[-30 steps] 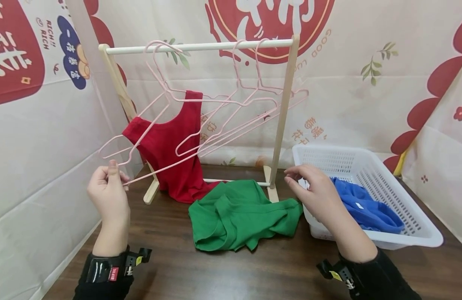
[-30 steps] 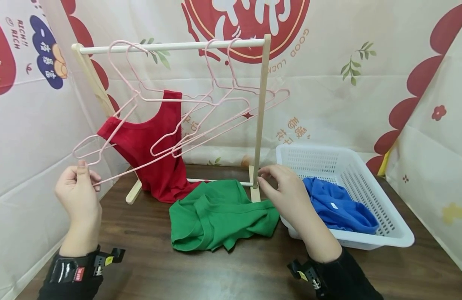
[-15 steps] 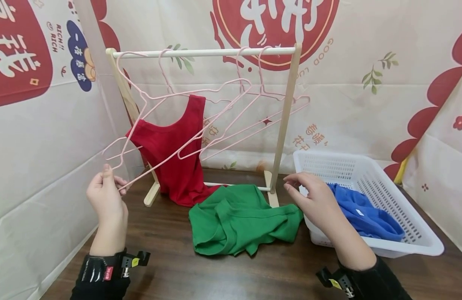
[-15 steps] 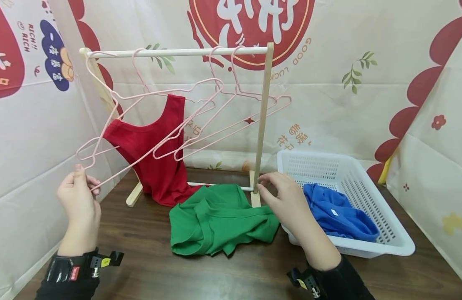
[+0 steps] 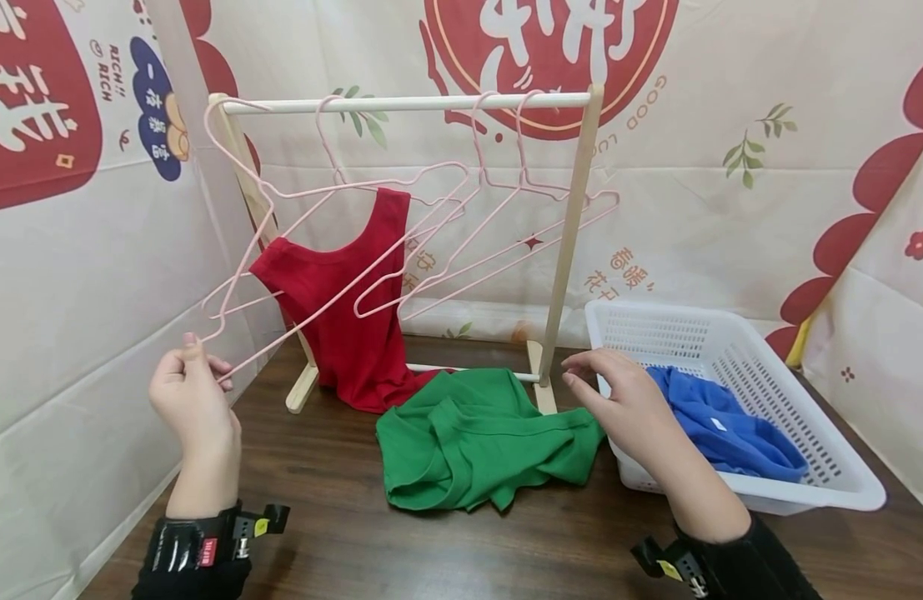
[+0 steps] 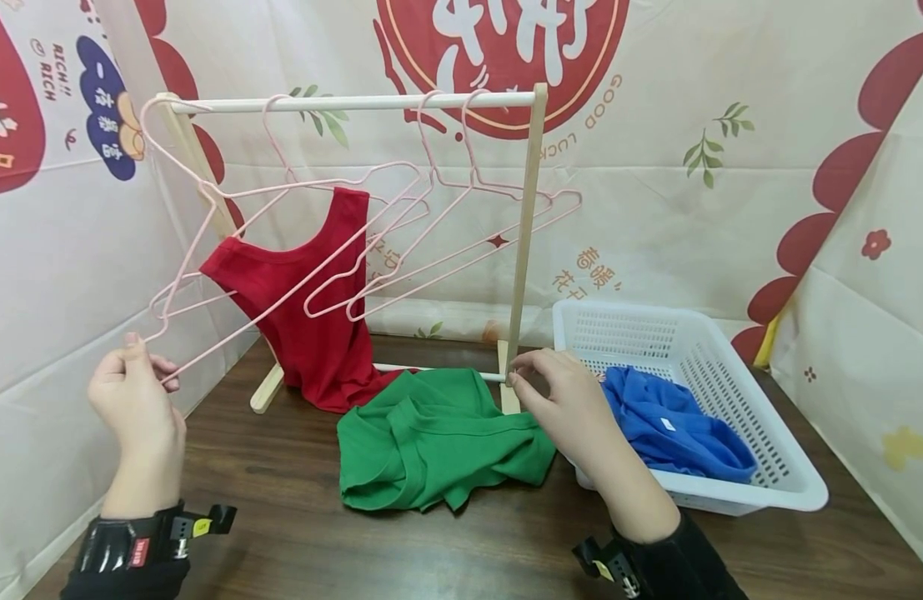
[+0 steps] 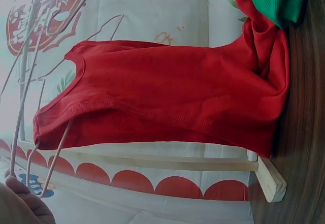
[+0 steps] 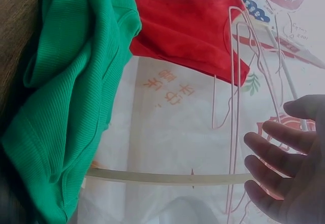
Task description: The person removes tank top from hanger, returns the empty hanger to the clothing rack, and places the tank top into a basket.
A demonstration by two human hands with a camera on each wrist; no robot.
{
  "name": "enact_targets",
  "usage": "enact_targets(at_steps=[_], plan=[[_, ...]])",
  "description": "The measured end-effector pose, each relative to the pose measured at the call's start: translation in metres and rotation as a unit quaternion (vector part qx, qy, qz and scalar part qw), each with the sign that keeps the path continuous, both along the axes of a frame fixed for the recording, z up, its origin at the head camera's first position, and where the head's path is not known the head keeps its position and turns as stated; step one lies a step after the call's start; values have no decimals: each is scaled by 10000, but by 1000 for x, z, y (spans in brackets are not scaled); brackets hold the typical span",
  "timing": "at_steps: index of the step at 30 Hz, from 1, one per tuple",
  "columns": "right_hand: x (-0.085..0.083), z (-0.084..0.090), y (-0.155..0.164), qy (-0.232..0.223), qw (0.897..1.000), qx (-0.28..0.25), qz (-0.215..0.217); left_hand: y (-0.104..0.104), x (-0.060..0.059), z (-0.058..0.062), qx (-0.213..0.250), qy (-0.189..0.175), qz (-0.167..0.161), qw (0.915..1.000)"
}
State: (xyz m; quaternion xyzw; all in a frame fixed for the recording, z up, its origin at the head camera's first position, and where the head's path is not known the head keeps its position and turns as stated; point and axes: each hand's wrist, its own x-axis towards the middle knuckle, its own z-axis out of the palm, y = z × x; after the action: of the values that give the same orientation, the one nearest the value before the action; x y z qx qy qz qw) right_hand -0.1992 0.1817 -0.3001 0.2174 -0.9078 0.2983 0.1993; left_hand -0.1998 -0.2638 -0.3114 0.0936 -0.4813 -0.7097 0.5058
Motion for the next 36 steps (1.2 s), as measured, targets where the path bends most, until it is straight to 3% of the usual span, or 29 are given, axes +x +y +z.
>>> enact_targets(at_steps=[4, 10, 20, 23, 30, 36], plan=[[1, 0, -1, -177, 9998, 42, 9, 6, 2, 2, -651, -143, 178, 9976], [-2, -1, 0, -263, 9995, 149, 80, 16, 4, 9, -1797, -686, 637, 9792], [-4, -4, -3, -287, 9968, 637, 398, 29, 0, 24, -2214, -442, 643, 9721], [-4, -5, -4, -285, 9937, 935, 556, 33, -1, 29, -2453, -458, 719, 9657], [-5, -10, -6, -369, 9827, 1617, 819, 43, -3, 36, -3160, -477, 1110, 9410], [-5, -14, -7, -443, 9781, 1790, 965, 50, -7, 40, -3912, -338, 1459, 9080]])
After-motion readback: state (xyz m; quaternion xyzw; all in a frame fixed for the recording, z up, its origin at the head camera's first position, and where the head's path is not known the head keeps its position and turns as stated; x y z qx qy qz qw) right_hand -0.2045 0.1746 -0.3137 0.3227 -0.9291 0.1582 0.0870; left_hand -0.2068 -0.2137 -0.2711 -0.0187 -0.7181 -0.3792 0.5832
